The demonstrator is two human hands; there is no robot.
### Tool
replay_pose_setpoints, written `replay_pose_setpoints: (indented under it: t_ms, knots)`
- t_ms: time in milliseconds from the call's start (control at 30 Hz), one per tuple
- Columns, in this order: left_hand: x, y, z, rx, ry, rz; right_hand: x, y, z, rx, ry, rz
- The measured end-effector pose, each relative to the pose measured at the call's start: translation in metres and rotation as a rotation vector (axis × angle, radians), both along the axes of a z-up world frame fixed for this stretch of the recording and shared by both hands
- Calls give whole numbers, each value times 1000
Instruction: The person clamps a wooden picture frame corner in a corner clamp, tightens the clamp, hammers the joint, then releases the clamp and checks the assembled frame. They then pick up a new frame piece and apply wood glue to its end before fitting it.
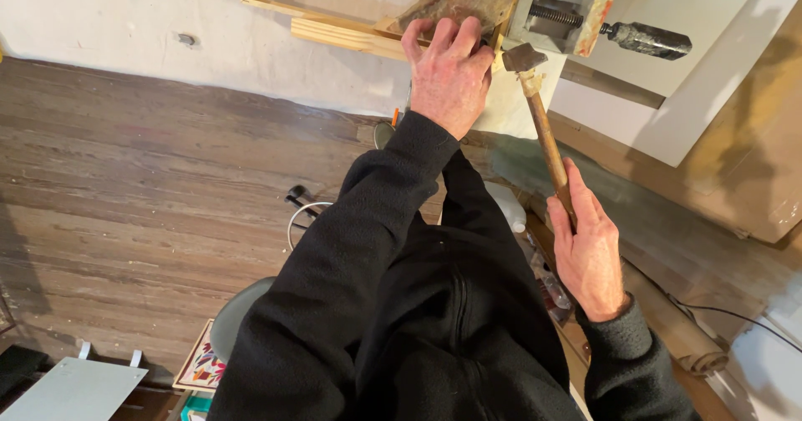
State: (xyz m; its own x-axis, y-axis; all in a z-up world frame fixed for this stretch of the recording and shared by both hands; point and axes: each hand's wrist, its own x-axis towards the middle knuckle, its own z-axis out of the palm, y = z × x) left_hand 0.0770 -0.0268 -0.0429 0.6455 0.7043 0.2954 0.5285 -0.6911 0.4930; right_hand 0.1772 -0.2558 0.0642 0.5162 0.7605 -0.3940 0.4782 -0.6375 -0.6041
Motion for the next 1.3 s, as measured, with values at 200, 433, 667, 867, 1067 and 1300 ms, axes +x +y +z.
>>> replay_pose_setpoints:
  t_ms: [200,433,667,867,1067,1300]
  knots:
    - [0,-1,-1,17,39,-3,-1,3,-1,-22,-6,8]
    - [2,-3,-5,26,29,11,-2,4,3,6,-45,50]
    - [2,0,-4,1,-1,-3,-1,6,3,16,-36,42]
    - [0,-1,0,4,-16,0,1,0,1,15,-51,43]
    - [-1,-3,0,35,-23,19,-1,-4,14,9,-44,-15]
    - [-2,-3,-5,65,-8,6,-8,-12,25,-3,-4,-62]
